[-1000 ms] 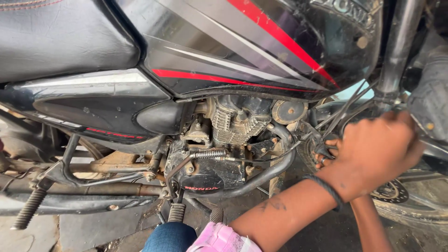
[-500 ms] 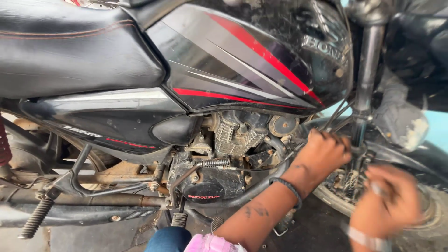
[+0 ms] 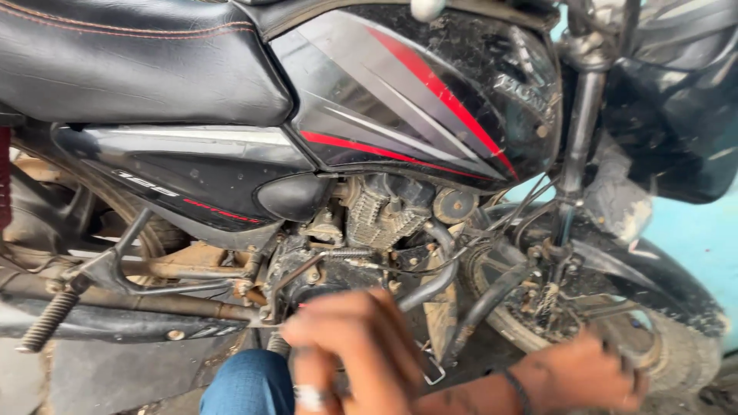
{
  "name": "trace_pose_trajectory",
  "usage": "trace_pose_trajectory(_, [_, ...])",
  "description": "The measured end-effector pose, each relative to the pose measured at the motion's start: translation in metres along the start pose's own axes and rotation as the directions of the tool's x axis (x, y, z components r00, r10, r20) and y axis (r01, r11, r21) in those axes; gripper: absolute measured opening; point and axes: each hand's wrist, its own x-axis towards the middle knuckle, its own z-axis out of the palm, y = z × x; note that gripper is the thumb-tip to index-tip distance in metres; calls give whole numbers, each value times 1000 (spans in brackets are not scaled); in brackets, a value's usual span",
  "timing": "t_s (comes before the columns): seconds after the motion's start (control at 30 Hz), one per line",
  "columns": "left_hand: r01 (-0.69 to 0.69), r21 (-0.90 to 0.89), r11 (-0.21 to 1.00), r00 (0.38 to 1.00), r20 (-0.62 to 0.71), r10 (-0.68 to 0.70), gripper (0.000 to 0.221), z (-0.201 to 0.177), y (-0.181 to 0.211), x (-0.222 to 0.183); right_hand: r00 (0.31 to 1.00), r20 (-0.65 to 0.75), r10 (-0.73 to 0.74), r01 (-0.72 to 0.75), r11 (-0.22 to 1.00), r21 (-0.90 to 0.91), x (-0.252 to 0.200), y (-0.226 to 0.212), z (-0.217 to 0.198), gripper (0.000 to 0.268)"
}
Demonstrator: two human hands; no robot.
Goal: The recorder is repairing or adjusting various wiring and mechanical components on a motorcycle.
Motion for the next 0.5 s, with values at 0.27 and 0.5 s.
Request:
trace_pose_trajectory(0.27, [-136, -158, 978, 989, 41, 144, 17, 40, 16, -30, 954, 299, 19, 123, 886, -447, 51, 80, 2, 11])
trace_pose_trajectory(0.5, [-163, -265, 950, 985, 14, 172, 15, 55, 52, -64, 990, 130, -46, 84, 949, -303, -5, 62, -41, 12])
